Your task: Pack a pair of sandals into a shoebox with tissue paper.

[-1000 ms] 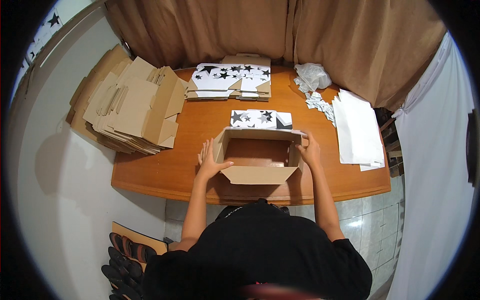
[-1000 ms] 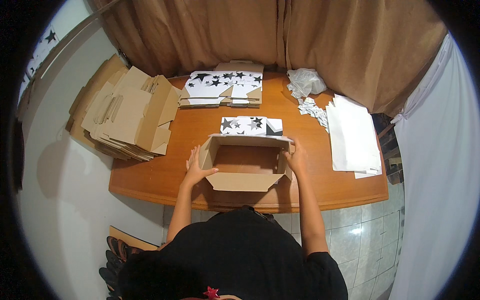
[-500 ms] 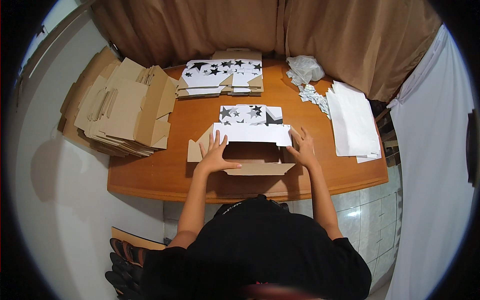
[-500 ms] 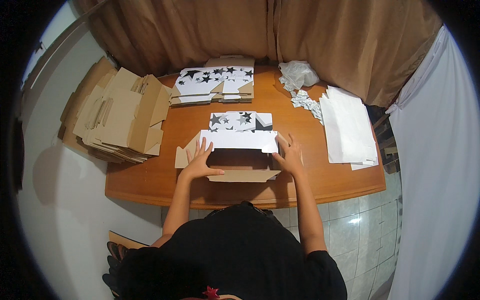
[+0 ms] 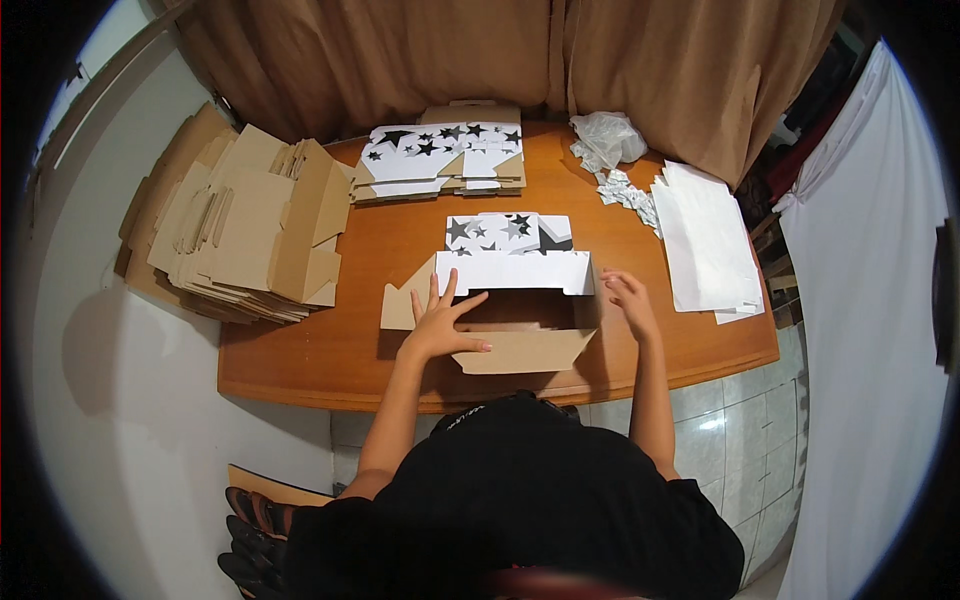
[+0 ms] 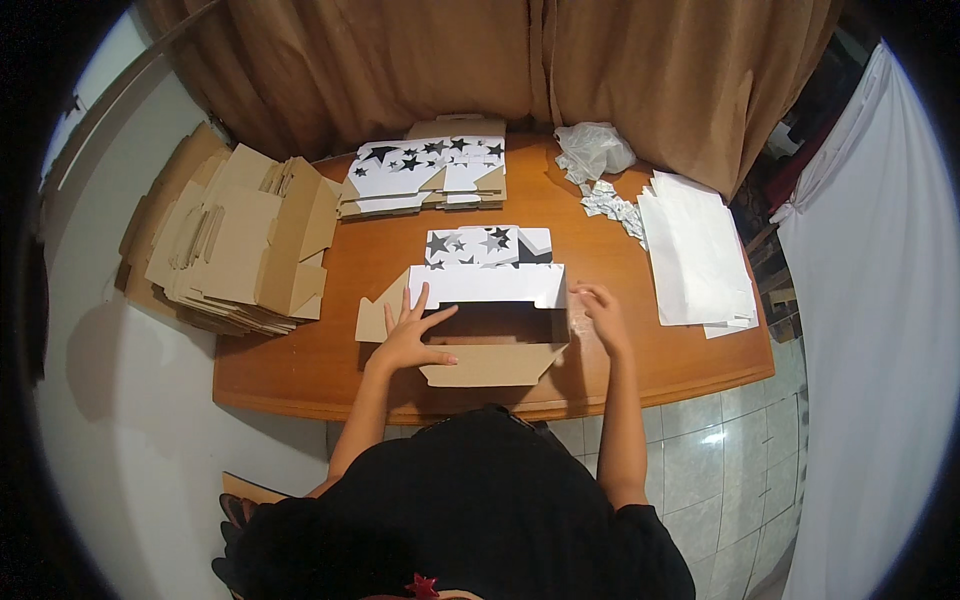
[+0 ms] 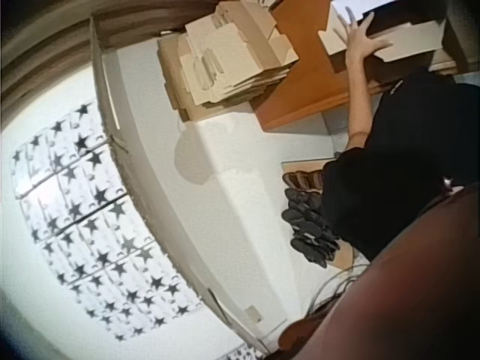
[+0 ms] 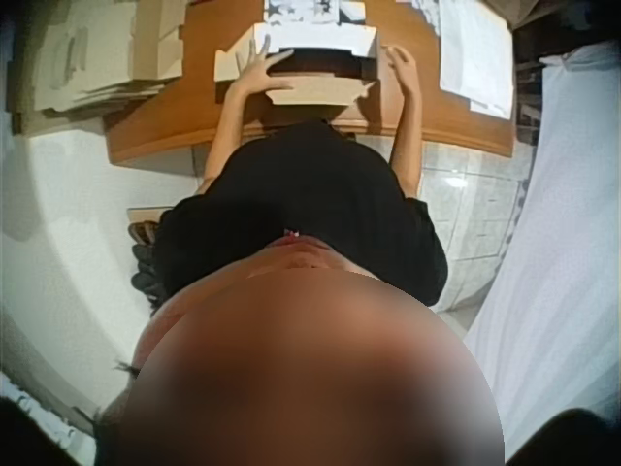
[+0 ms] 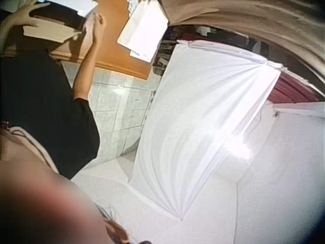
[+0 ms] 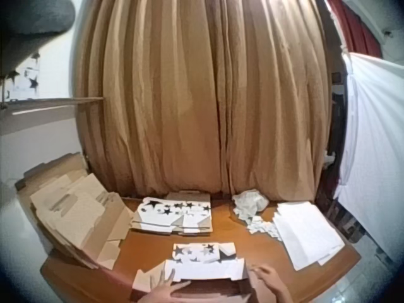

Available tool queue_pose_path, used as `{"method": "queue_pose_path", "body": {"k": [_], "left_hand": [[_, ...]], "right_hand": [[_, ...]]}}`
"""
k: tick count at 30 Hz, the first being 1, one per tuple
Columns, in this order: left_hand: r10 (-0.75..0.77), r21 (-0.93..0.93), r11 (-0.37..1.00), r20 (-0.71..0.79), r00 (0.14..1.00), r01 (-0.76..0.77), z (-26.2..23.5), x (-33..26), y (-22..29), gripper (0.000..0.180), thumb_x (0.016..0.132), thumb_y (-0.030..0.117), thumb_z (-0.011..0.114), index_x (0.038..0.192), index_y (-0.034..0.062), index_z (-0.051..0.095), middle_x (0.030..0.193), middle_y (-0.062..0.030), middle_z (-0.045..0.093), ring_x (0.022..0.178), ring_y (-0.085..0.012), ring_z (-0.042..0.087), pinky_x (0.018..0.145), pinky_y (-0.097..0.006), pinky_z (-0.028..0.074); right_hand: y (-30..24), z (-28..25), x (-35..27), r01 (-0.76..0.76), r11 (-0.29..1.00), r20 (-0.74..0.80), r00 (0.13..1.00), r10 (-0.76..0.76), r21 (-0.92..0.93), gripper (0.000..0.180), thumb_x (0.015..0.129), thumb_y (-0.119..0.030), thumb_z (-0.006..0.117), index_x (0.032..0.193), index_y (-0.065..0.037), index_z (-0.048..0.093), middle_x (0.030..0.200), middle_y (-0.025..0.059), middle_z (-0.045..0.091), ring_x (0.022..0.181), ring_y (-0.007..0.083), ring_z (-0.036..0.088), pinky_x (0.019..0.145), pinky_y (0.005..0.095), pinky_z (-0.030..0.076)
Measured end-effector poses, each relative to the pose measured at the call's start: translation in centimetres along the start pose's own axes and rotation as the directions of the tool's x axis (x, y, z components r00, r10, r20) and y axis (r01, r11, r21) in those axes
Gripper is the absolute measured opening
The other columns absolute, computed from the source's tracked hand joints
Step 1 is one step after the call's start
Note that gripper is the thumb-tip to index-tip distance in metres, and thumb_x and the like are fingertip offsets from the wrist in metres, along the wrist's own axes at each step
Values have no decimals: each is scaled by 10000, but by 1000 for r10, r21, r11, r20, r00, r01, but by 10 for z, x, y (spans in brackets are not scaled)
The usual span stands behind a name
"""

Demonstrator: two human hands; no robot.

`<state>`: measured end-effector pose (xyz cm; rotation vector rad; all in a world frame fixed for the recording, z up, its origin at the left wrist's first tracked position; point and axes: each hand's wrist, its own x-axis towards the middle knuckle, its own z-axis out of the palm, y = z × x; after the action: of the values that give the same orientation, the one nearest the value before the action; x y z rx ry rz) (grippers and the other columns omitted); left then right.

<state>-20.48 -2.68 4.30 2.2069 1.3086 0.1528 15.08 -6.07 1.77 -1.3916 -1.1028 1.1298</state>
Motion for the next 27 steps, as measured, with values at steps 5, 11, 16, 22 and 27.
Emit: {"method": "queue_pose_path", "body": {"k": [5,11,16,22,27], "left_hand": [[-26,19,999,16,1000,26,1,2,0,976,396,752,666,1212,229,554,1472,-171,-40,1332,-397,-141,998,-596,-123],[-74,68,995,2,997,74,9,12,-6,1214,296,779,663,1308,144,444,1463,-207,-57,1326,-418,-140,991,-613,-97],[-93,99,991,75,993,85,5,18,2,1247,302,762,671,1337,124,394,1460,-219,-59,1323,-422,-142,990,-618,-87],[-66,74,995,22,998,64,-6,18,-2,1119,370,719,693,1296,137,456,1460,-223,32,1344,-397,-62,1001,-607,-72],[-118,66,987,-333,936,148,-38,1,-3,778,614,530,706,1222,89,506,1416,-206,219,1336,-371,78,1021,-596,3]], "right_hand": [[-1,60,14,223,831,-24,962,-273,-510,643,649,-229,747,1204,-75,460,1263,256,330,1157,401,375,970,421,343],[-15,92,12,25,601,-94,982,-167,-799,891,553,-222,813,1291,-79,336,1317,269,276,1107,439,428,871,464,430],[7,101,21,-140,429,-215,968,-132,-892,926,552,-222,814,1312,-85,303,1351,250,255,1057,424,471,778,478,476],[3,104,25,-103,417,-200,960,-195,-903,956,562,-353,789,1326,-77,286,1352,255,261,1047,438,465,783,498,456],[-13,103,33,-80,435,-164,974,-158,-897,1002,530,-409,795,1333,-88,287,1357,244,249,1133,443,390,854,511,415]]}}
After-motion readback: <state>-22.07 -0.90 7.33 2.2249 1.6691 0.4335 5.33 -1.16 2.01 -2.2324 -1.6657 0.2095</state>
